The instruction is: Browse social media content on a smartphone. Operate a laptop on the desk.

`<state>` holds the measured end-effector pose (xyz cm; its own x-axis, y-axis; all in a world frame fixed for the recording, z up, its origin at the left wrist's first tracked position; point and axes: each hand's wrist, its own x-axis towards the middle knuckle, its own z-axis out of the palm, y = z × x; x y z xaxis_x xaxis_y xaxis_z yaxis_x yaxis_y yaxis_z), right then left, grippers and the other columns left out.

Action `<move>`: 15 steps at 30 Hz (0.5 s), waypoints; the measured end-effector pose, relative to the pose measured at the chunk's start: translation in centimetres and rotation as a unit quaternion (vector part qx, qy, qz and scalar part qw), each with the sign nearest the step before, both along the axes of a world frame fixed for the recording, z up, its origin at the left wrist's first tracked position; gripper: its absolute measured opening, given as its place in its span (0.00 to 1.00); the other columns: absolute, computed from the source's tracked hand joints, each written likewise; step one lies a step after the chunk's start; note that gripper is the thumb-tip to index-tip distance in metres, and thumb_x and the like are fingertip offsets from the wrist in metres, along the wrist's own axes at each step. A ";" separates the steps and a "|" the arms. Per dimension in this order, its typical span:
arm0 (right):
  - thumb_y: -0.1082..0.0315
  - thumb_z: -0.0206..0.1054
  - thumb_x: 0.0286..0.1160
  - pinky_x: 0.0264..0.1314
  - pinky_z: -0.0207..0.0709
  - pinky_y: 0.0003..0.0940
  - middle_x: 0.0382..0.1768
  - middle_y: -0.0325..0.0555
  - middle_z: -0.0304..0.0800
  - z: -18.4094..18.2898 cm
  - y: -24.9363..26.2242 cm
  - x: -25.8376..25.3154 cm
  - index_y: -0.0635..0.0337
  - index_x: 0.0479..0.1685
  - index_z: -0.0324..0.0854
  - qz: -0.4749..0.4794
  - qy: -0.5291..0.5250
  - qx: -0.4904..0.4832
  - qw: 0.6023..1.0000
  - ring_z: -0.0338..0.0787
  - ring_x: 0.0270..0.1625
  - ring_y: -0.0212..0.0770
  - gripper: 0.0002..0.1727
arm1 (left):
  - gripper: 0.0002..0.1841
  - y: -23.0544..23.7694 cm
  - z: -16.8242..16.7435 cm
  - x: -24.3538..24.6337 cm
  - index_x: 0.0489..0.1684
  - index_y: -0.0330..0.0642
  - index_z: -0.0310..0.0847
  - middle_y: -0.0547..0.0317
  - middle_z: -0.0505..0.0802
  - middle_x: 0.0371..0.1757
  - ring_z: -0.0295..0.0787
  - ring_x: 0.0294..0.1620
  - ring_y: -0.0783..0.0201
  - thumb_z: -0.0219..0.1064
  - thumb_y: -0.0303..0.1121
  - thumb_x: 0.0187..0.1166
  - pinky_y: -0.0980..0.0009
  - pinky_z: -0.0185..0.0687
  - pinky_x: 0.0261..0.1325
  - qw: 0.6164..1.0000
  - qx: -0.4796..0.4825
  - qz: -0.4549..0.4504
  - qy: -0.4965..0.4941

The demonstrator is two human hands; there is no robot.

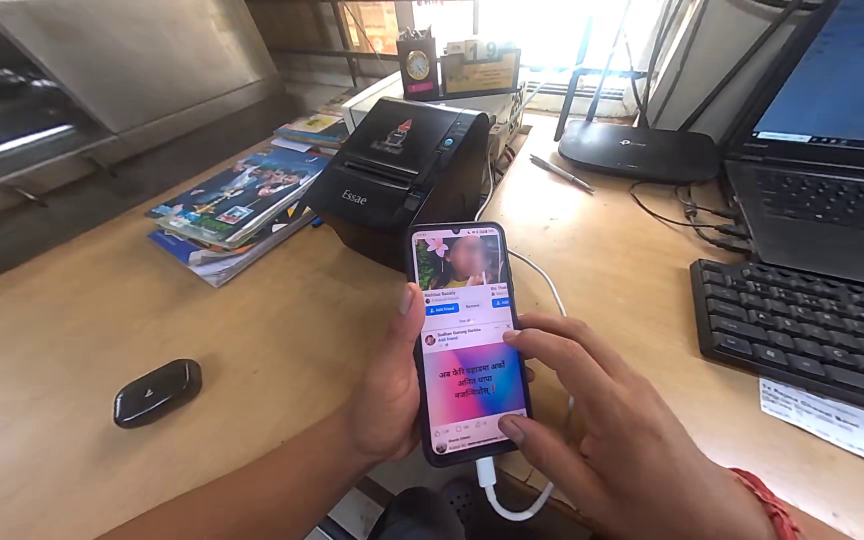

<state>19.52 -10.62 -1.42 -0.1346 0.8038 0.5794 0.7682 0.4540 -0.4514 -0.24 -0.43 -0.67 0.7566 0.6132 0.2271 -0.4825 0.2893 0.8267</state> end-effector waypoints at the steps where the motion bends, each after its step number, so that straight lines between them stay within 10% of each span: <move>1: 0.45 0.65 0.80 0.65 0.82 0.40 0.72 0.40 0.81 0.0 0.0 0.0 0.46 0.76 0.77 -0.002 0.000 0.000 1.000 0.84 0.69 0.35 0.28 | 0.36 0.0 0.0 0.0 0.76 0.52 0.75 0.52 0.90 0.63 0.89 0.65 0.60 0.47 0.69 0.83 0.58 0.87 0.66 1.000 0.000 -0.002 0.000; 15: 0.44 0.66 0.79 0.61 0.83 0.35 0.77 0.42 0.74 0.1 -0.2 -0.2 0.44 0.75 0.76 -0.010 0.001 0.017 1.000 0.82 0.70 0.35 0.28 | 0.35 -0.1 -0.1 0.0 0.76 0.53 0.75 0.54 0.91 0.62 0.90 0.64 0.61 0.48 0.68 0.83 0.58 0.87 0.66 1.000 0.001 -0.006 -0.002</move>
